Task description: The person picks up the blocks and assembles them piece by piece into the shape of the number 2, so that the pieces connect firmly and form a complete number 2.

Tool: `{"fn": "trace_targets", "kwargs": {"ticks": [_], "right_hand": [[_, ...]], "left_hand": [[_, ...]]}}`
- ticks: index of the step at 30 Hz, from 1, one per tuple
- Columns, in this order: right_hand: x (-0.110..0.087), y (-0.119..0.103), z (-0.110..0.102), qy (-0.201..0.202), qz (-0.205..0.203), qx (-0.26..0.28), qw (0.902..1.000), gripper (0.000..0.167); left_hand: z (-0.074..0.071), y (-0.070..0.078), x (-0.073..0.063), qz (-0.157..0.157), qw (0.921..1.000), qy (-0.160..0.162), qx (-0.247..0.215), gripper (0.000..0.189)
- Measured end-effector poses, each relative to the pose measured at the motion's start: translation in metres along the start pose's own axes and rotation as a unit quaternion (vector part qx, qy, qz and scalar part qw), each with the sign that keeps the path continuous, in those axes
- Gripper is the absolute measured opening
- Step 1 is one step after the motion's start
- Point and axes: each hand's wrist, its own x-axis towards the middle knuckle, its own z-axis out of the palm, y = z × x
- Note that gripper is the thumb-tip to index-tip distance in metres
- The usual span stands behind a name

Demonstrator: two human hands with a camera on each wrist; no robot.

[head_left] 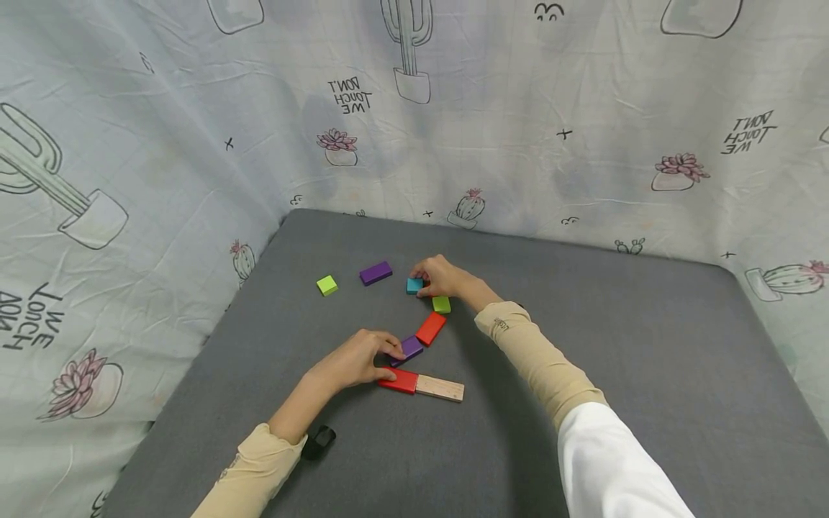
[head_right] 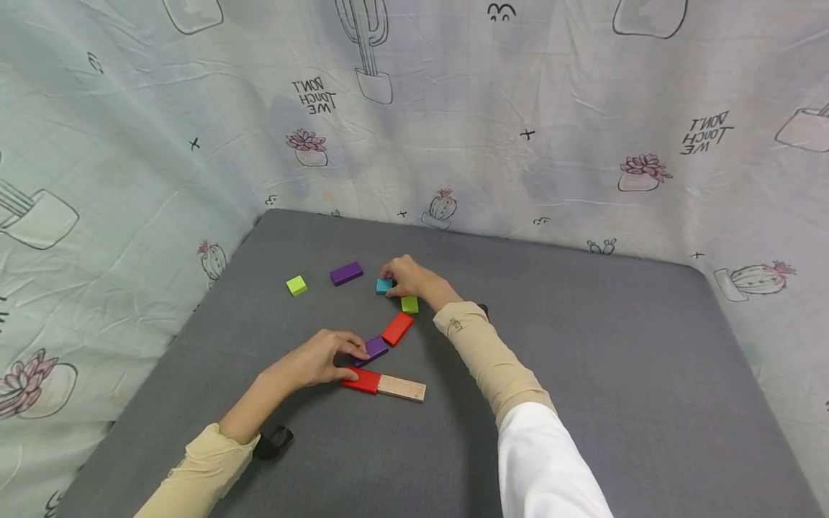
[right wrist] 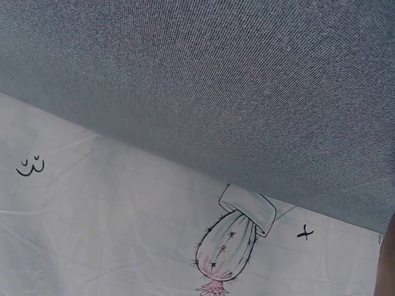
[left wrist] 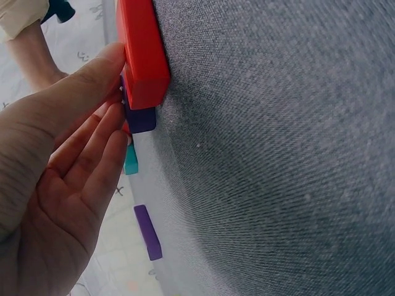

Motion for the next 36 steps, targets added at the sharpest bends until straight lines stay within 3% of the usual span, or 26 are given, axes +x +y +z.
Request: {"fn": "trace_targets", "kwargs": {"ticks": [9, 17, 22, 28, 36], "right_hand": [[0.0, -0.001, -0.005, -0.001, 0.022, 0.008, 0.9997, 0.041], [0.012, -0.001, -0.019, 0.047, 0.042, -0.004, 0.998, 0.033], [0.027, -0.011, -0.016, 0.014, 0.045, -0.02, 0.9987, 0.041], [0.043, -0.022, 0.006, -0.032, 0.051, -0.034, 0.9976, 0.061], [0.062, -0.034, 0.015, -0.054, 0.048, -0.058, 0.9957, 0.055]], "left_hand": [[0.0, 0.0, -0.001, 0.0, 1.0, 0.003, -0.004, 0.032], [0.0, -0.004, -0.002, 0.006, 0.9999, 0.004, -0.015, 0.031], [0.002, -0.005, -0.001, 0.024, 0.9996, 0.012, -0.005, 0.031], [0.005, -0.004, 0.001, 0.039, 0.9991, 0.013, 0.004, 0.029], [0.002, -0.007, -0.002, 0.033, 0.9991, 0.025, -0.004, 0.03]]}}
